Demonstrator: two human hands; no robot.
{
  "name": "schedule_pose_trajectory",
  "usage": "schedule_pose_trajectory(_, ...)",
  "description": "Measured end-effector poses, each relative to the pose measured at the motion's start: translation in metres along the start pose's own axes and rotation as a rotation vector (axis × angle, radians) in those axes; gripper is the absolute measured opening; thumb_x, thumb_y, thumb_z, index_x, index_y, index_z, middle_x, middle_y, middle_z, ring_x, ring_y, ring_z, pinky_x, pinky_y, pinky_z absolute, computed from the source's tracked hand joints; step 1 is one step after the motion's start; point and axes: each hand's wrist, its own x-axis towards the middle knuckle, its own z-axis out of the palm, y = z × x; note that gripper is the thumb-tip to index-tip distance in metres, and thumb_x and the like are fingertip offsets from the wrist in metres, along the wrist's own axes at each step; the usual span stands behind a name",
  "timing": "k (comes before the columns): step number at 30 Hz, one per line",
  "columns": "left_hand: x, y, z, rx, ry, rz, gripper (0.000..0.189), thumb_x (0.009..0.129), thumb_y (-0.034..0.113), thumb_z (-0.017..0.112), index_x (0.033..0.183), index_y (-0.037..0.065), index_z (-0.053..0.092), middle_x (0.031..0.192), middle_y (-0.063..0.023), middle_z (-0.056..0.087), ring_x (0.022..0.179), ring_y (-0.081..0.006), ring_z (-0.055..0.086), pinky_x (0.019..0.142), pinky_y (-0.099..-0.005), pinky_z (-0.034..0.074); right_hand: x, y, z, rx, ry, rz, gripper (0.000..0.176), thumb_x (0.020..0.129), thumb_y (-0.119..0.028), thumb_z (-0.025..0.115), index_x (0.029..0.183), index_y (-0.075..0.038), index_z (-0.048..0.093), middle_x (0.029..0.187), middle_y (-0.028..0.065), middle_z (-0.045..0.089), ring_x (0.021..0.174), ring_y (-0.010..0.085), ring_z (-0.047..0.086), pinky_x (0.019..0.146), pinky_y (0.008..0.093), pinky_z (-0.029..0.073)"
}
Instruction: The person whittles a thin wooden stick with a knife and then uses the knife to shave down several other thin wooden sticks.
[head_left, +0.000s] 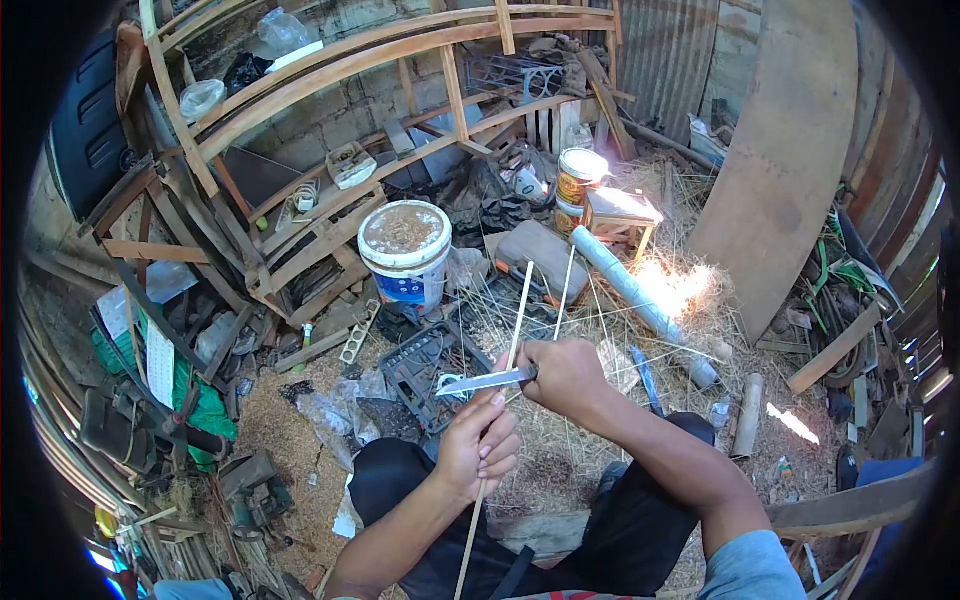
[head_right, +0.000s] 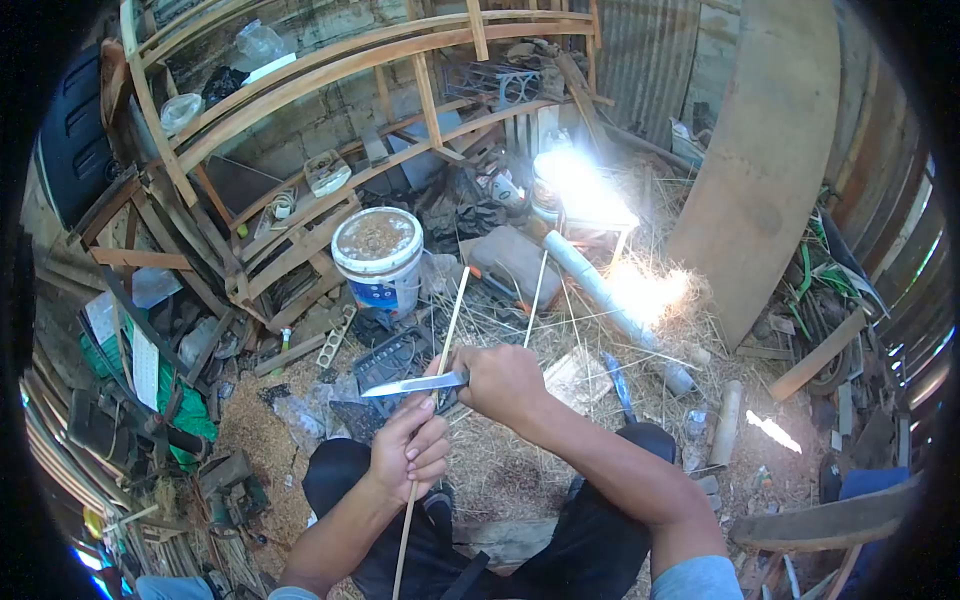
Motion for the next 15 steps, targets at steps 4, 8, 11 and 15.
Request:
schedule_pose_trajectory(4, -0.001, -0.002, 0.008, 0.102, 0.05, 0.029, 0.052, 0.105, 0.016, 0.032, 0.154, 0.029, 0.019, 0.053, 0.003, 0.027, 0.038, -0.0058, 0.023, 0.032, -0.0187, 0.021, 0.01, 0.005, -0.008, -0.006, 0.065, 0.124, 0.01, 0.074, -0.024, 0.07, 0.077, -0.015, 0.068, 0.067, 0.0118, 0.066, 0.064, 0.0325, 0.067, 0.062, 0.0443, 0.054)
schedule_pose_trajectory(8, 0.0, -0.009, 0.006, 0.173, 0.059, -0.024, 0.054, 0.104, 0.016, 0.033, 0.154, 0.03, 0.019, 0.052, 0.0038, 0.027, 0.038, -0.0051, 0.023, 0.032, -0.0183, 0.021, 0.028, 0.054, -0.013, -0.119, 0.17, 0.287, 0.013, 0.079, -0.024, 0.065, 0.081, -0.014, 0.072, 0.07, 0.0153, 0.067, 0.067, 0.0333, 0.067, 0.064, 0.0454, 0.054)
schedule_pose_trajectory(11, 0.001, -0.013, 0.01, 0.196, 0.064, -0.091, 0.054, 0.103, 0.015, 0.033, 0.154, 0.029, 0.019, 0.052, 0.0034, 0.027, 0.038, -0.0055, 0.023, 0.032, -0.0185, 0.022, 0.034, 0.084, -0.023, -0.085, 0.199, 0.433, 0.02, 0.083, -0.025, 0.062, 0.086, -0.009, 0.073, 0.075, 0.0194, 0.068, 0.07, 0.0364, 0.067, 0.068, 0.0461, 0.054)
schedule_pose_trajectory(15, -0.005, -0.017, 0.008, 0.231, 0.006, -0.146, 0.054, 0.104, 0.015, 0.031, 0.155, 0.028, 0.016, 0.054, 0.0028, 0.027, 0.038, -0.0061, 0.023, 0.033, -0.0191, 0.023, 0.042, 0.131, -0.031, 0.04, 0.229, 0.673, 0.03, 0.086, -0.03, 0.06, 0.089, -0.002, 0.073, 0.078, 0.0241, 0.067, 0.075, 0.0379, 0.068, 0.07, 0.0443, 0.053)
